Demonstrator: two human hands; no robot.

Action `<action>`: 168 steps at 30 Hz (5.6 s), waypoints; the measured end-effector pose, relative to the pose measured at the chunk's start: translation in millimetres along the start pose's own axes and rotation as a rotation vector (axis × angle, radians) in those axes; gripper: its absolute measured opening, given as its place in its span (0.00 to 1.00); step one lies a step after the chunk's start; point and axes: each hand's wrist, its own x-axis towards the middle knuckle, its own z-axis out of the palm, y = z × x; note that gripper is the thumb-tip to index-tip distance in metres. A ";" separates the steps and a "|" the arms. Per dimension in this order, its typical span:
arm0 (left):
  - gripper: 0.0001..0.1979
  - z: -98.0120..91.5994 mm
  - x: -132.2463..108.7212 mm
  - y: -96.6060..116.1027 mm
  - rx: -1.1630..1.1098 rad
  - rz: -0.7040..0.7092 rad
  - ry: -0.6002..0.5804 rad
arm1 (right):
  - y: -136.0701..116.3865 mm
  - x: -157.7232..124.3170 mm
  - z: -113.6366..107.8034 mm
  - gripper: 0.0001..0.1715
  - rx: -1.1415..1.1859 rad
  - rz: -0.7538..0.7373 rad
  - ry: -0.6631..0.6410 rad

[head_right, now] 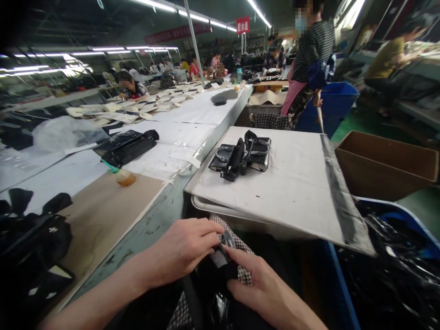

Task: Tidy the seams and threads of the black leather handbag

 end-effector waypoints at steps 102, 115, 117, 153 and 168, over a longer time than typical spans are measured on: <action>0.05 7.7 45.6 -16.9 0.081 0.043 -0.123 | 47.2 9.5 19.8 0.20 -0.539 -0.250 0.498; 0.04 9.4 50.7 -9.1 0.100 0.090 -0.098 | 31.7 -14.6 9.6 0.19 -0.839 0.199 0.283; 0.04 10.7 50.2 -9.2 0.094 0.094 -0.089 | 36.9 -14.6 14.5 0.21 -0.938 0.103 0.306; 0.09 16.3 -10.6 10.1 -0.133 -0.376 0.225 | 27.2 34.2 23.3 0.12 -0.356 -0.321 0.537; 0.08 22.0 -5.3 -6.5 -0.071 -0.003 0.379 | 35.8 34.2 18.2 0.20 -0.595 -0.450 0.560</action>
